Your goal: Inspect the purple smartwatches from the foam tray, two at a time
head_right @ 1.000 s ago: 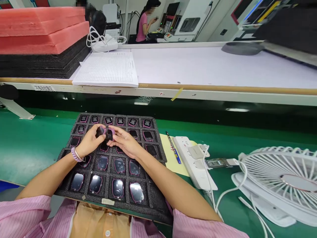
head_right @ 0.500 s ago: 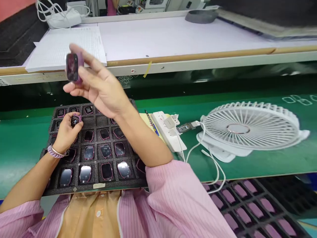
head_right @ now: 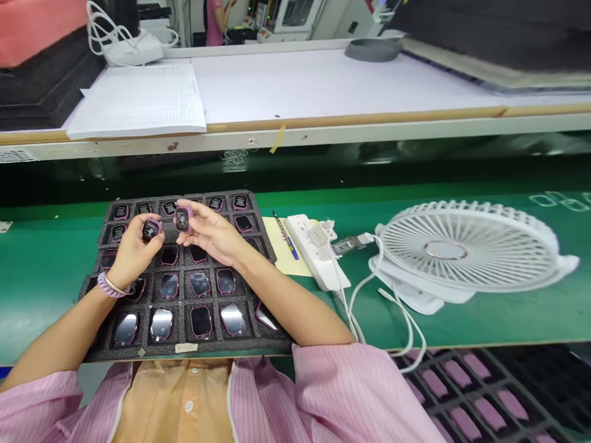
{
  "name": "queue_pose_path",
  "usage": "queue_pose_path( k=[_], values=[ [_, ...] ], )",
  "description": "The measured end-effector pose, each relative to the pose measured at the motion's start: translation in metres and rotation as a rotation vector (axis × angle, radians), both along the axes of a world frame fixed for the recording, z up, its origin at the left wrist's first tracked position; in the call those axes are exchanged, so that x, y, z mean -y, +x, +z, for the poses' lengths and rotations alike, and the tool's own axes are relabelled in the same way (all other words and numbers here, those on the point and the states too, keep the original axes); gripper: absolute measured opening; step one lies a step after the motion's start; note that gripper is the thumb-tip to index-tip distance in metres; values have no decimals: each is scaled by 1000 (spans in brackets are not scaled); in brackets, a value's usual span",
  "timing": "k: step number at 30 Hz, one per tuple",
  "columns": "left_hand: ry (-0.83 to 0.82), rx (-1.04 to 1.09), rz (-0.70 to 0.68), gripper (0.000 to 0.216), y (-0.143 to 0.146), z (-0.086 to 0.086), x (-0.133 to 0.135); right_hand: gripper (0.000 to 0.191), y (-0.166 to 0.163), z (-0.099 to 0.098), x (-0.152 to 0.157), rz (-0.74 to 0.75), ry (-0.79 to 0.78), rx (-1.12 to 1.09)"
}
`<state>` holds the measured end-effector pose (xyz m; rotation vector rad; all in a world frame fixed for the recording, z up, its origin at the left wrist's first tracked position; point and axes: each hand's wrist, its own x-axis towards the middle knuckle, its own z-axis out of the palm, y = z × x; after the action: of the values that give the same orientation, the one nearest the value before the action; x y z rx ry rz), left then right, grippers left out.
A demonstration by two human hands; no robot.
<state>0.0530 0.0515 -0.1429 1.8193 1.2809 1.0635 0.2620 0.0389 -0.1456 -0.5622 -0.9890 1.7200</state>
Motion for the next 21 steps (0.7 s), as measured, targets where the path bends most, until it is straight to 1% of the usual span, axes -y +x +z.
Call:
queue_pose_path(
  k=[2,6,12,16,21],
  values=[
    [12,1,26,35,-1,-1,0,52,-11,-1,-5,54,-1,-8],
    [17,6,50,36,-2,-3,0,54,-20,-4,-8,85,-9,-56],
    [3,-12,56,37,-1,1,4,52,-18,-13,1,91,-47,-38],
    [23,-27,64,36,1,3,7,51,-16,-14,3,99,-47,-10],
    [18,-32,56,35,0,4,10,48,-16,-13,5,118,-28,-26]
  ],
)
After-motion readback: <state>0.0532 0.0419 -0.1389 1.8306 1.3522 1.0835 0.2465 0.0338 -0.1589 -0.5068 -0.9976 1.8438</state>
